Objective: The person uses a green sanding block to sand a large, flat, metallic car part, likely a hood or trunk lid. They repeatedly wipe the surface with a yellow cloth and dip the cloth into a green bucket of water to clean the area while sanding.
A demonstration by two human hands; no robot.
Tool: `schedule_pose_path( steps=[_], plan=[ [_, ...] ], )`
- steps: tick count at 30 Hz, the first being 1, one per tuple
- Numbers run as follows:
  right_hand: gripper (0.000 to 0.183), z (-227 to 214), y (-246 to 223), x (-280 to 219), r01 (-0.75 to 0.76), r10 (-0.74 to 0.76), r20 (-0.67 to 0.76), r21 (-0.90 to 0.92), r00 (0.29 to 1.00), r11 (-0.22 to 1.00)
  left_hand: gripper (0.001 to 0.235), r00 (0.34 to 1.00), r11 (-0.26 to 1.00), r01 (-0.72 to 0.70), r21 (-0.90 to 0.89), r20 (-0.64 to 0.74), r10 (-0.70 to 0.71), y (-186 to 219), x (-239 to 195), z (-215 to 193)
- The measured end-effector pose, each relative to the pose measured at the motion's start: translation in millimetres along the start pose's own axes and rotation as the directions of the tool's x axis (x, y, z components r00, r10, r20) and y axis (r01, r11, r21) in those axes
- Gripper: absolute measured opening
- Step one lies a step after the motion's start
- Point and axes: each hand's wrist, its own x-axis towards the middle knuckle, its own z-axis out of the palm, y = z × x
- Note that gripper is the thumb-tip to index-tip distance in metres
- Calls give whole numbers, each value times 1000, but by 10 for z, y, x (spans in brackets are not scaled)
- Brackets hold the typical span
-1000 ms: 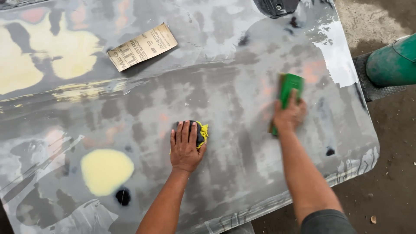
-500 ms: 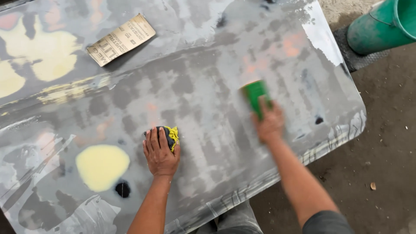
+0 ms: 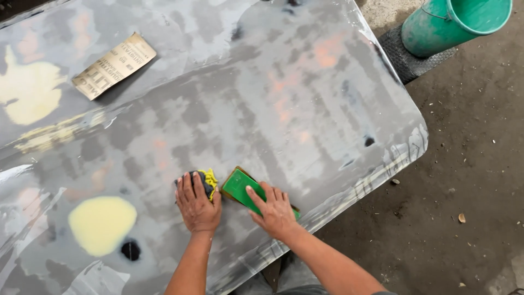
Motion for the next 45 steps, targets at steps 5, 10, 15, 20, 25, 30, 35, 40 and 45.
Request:
schedule_pose_path(
  steps=[5,10,15,20,25,30,35,40,45],
  plan=[
    [84,-393,1462,294,-134,117,-223,-65,968,989,72,998,999,37,27,-44,-36,232,-52,41],
    [79,-1067,3078,865,-480,430,-374,-46,822,876,72,994,996,78,41,-82,-74,954,-137,326],
    [81,-1116,3107,972,-425,382,-390,-28,838,905,74,1000,1000,2,-26,-1,-2,1913,-183,691],
    [84,-973,2212,321,-92,86,-145,-38,986,995,74,999,997,-16,-79,39,19,2382,-227,788],
    [81,-1115,3239,106,-19,16,-20,-154,1000,988,72,992,998,-36,-49,119,42,2389,-266,767],
    [81,-1577,4714,331,-637,604,-247,-80,758,767,73,989,999,-49,-1,140,48,2402,-254,817],
    [82,-1272,4169,158,-627,571,-361,-53,737,777,73,990,998,-56,-6,131,57,2375,-258,848],
    [79,-982,2233,-175,-377,355,-161,-133,921,917,73,989,997,-70,-33,128,74,2313,-281,813],
    [76,-627,1796,-521,-191,192,103,-21,976,981,74,975,980,-180,-87,120,189,2111,-375,656]
  ],
)
